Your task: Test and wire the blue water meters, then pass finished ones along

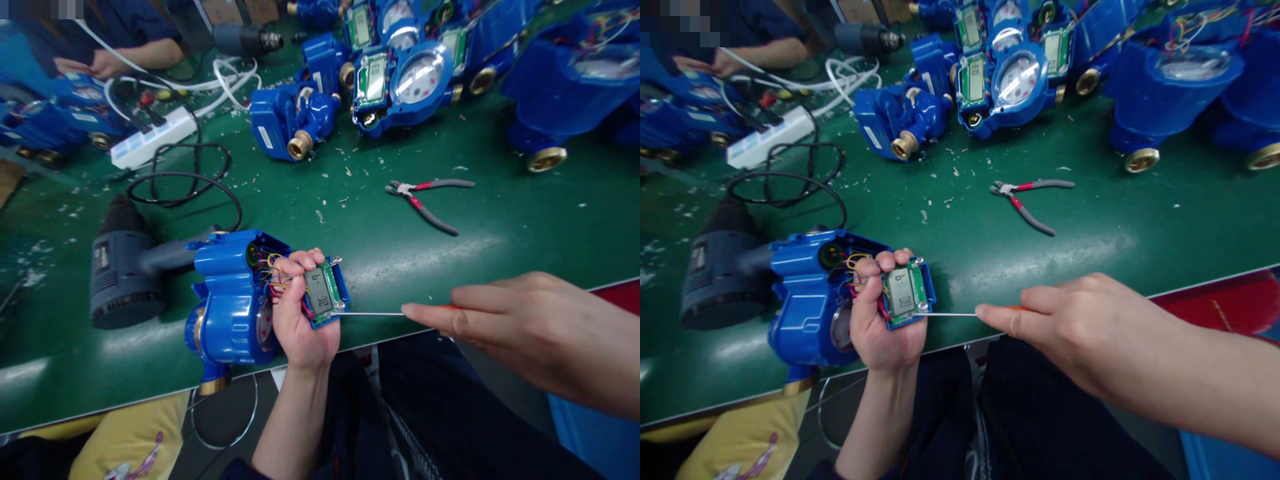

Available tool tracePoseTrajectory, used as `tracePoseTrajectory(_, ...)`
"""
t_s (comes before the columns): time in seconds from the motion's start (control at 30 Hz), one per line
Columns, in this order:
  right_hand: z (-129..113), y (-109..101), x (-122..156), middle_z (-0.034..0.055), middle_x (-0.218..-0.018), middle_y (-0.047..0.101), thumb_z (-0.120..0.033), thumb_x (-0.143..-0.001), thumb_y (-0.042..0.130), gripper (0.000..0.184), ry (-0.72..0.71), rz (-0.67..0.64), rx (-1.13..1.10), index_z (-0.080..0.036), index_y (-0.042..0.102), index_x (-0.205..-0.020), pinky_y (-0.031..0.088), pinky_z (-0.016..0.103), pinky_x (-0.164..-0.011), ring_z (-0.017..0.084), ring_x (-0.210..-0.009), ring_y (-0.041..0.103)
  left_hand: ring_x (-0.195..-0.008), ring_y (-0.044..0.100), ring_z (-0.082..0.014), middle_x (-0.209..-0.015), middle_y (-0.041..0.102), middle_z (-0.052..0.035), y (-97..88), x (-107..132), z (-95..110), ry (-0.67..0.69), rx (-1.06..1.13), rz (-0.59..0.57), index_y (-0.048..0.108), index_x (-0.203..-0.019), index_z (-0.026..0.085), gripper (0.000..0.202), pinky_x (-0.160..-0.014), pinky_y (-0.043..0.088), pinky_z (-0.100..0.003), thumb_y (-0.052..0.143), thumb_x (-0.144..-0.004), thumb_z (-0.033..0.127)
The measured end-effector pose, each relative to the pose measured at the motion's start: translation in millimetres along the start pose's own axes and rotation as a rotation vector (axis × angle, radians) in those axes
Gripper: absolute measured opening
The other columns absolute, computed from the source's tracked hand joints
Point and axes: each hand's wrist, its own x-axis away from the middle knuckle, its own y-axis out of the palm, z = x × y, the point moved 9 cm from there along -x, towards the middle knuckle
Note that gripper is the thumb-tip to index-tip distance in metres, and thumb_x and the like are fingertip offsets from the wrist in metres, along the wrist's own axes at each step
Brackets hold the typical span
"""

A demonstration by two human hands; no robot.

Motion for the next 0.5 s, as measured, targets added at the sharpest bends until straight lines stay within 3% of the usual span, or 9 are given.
tracePoseTrajectory(0.07, -5.8, -1.1, 2.3, -0.0006, -0.064, 0.057, -0.007, -0.091, 0.024, 0.045, -0.087, 0.021, 0.199, -0.017, 0.054, -0.124, 0.043, 0.026, -0.039, 0.015, -0.045, 0.055, -0.087, 0.052, -0.0138, -0.083, 0.046, 0.0002, -0.2, 0.2, -0.2, -0.001, 0.024, -0.002, 0.056, -0.078, 0.021, 0.004, -0.093, 0.041, -0.031, 0.054, -0.08, 0.018)
tracePoseTrajectory(0.13, -5.7, -0.5, 2.9, -0.0002, -0.065, 0.057, -0.007, -0.091, 0.024, 0.045, -0.091, 0.022, 0.204, -0.016, 0.053, -0.125, 0.044, 0.026, -0.04, 0.015, -0.047, 0.056, -0.087, 0.052, -0.0138, -0.083, 0.047, -0.0001, -0.1, 0.7, -0.2, 0.0, 0.041, -0.008, 0.057, -0.078, 0.02, 0.006, -0.092, 0.041, -0.03, 0.053, -0.08, 0.016)
tracePoseTrajectory(0.2, 1.9, 2.7, 1.4, -0.0011, -0.069, 0.061, -0.014, -0.096, 0.026, 0.041, -0.005, -0.01, -0.003, -0.021, 0.053, -0.126, 0.045, 0.023, -0.041, 0.012, -0.049, 0.058, -0.087, 0.053, -0.0136, -0.082, 0.047, -0.0001, -0.5, 0.9, -0.3, 0.002, 0.038, -0.009, 0.058, -0.078, 0.02, 0.007, -0.092, 0.042, -0.03, 0.053, -0.08, 0.015)
tracePoseTrajectory(0.33, 14.8, 12.3, 0.9, -0.0022, -0.087, 0.068, -0.024, -0.098, 0.035, 0.033, 0.135, -0.048, -0.434, -0.026, 0.056, -0.123, 0.05, 0.018, -0.059, 0.009, -0.072, 0.065, -0.087, 0.053, -0.0133, -0.082, 0.047, 0.0003, -1.2, 0.6, -0.7, -0.002, 0.023, -0.003, 0.057, -0.078, 0.021, 0.006, -0.093, 0.041, -0.03, 0.054, -0.08, 0.017)
tracePoseTrajectory(0.4, 15.4, 13.8, 2.9, -0.0024, -0.081, 0.066, -0.022, -0.098, 0.035, 0.034, 0.108, -0.052, -0.353, -0.027, 0.054, -0.126, 0.047, 0.02, -0.053, 0.01, -0.065, 0.063, -0.086, 0.053, -0.0131, -0.082, 0.047, 0.0004, -1.2, 0.5, -1.0, -0.007, 0.03, -0.001, 0.057, -0.078, 0.021, 0.006, -0.093, 0.042, -0.03, 0.054, -0.08, 0.017)
tracePoseTrajectory(0.5, 9.6, 11.0, 7.5, -0.0024, -0.069, 0.057, -0.015, -0.097, 0.028, 0.04, -0.02, -0.01, -0.013, -0.022, 0.046, -0.131, 0.039, 0.026, -0.043, 0.012, -0.05, 0.055, -0.086, 0.053, -0.0129, -0.082, 0.047, 0.0007, -0.6, 0.4, -1.5, -0.014, 0.041, -0.003, 0.057, -0.078, 0.02, 0.006, -0.093, 0.042, -0.029, 0.053, -0.08, 0.016)
